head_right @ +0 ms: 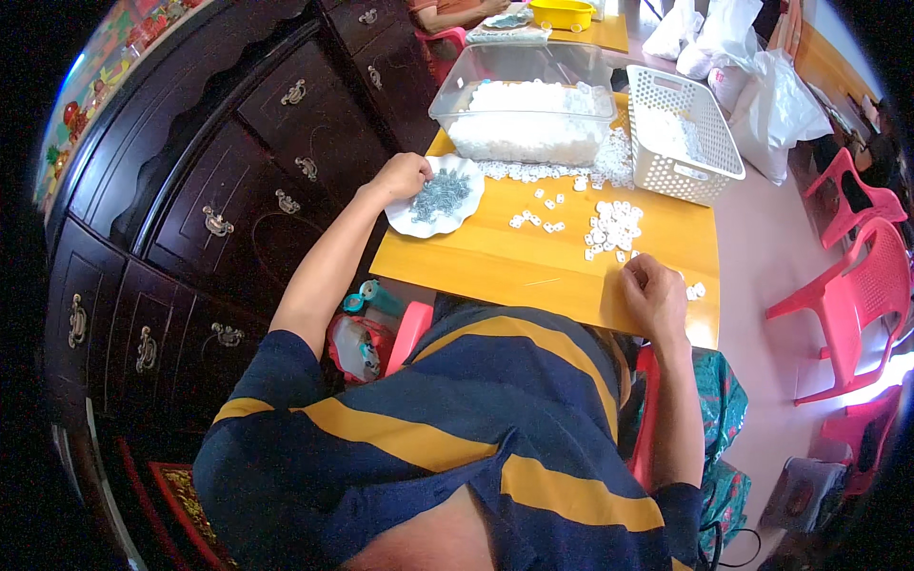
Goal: The person assembles small white plastic components by hand, picking up small metal pins from a plate and inserting them into the white parts before placing the completed pieces into a separate pile on the table.
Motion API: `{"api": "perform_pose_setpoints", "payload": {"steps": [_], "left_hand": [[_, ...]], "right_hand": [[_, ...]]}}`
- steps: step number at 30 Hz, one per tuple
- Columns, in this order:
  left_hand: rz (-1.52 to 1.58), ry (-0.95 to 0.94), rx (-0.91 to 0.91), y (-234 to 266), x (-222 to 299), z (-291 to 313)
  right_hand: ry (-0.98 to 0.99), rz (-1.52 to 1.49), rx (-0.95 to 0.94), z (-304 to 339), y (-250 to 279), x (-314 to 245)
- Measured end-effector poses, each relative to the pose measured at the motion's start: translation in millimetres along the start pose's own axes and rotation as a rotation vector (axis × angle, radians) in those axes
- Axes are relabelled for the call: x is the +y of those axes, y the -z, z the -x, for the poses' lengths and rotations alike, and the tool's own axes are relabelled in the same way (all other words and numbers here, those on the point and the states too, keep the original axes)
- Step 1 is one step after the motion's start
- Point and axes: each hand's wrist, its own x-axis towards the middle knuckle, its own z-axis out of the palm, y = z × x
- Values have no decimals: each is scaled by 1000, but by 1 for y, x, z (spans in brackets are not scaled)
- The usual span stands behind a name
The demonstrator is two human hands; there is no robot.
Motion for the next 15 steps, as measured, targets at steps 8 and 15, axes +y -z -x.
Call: {"api": "perform_pose_setpoints", "payload": {"steps": [8,15], "left_hand": [[111,-79,-91,11,33,-4],[34,-56,-57,-13,55,-19]], "right_hand": [[138,-8,94,-28,14,35],[322,287,6,-62,12,64]]}}
